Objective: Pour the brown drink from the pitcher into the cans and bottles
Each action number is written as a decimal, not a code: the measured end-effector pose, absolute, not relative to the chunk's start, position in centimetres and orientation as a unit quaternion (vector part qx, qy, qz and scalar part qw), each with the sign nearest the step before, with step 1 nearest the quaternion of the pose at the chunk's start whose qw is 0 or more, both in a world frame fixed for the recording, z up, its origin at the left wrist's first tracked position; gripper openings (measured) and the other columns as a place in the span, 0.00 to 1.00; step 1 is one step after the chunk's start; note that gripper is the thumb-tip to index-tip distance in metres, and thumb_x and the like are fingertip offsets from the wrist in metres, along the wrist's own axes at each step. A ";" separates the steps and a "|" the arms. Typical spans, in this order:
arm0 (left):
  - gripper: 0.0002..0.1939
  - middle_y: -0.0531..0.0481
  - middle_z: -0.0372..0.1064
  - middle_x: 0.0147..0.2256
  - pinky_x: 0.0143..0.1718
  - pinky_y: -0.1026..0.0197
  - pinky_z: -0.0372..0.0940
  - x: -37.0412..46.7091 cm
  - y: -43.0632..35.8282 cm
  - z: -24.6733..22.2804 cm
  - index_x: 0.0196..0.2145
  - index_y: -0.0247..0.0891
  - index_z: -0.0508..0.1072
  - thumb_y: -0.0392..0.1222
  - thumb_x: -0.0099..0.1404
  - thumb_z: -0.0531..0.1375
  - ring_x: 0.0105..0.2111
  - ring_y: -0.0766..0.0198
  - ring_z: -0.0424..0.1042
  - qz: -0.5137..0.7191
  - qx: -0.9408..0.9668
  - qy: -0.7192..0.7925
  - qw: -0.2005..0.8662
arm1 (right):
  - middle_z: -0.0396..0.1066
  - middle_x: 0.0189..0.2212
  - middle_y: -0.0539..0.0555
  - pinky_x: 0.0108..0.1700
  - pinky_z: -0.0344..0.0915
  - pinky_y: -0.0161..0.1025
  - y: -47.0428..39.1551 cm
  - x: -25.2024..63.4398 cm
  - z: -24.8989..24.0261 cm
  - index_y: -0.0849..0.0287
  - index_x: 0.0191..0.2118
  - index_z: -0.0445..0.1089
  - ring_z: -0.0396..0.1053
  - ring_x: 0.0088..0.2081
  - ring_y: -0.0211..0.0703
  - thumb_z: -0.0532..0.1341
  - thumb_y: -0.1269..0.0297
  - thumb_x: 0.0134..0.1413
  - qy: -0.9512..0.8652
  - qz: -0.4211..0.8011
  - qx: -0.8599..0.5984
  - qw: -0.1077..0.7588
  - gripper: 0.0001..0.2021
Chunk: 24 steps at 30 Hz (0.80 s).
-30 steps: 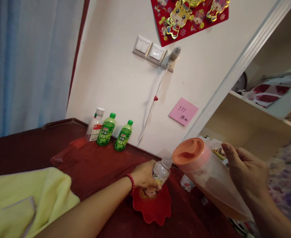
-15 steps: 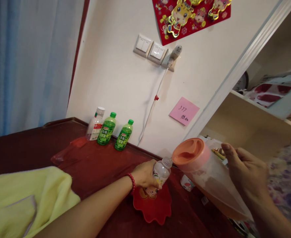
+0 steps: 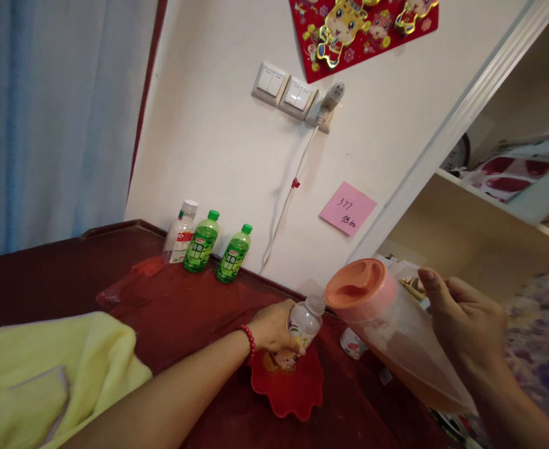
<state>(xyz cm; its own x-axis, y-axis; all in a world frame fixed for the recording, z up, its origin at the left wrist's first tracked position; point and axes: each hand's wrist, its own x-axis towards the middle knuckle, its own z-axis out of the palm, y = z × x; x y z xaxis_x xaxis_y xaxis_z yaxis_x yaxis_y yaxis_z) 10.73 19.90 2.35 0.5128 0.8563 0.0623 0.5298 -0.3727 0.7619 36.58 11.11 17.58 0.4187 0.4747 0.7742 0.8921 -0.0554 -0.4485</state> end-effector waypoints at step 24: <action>0.40 0.46 0.80 0.54 0.47 0.57 0.73 11.0 20.4 1.5 0.54 0.43 0.74 0.46 0.44 0.81 0.52 0.47 0.79 0.245 0.793 0.428 0.356 | 0.58 0.17 0.50 0.31 0.53 0.43 11.0 36.6 17.8 0.54 0.22 0.71 0.58 0.25 0.47 0.51 0.12 0.41 -0.504 -0.232 -0.684 0.473 0.43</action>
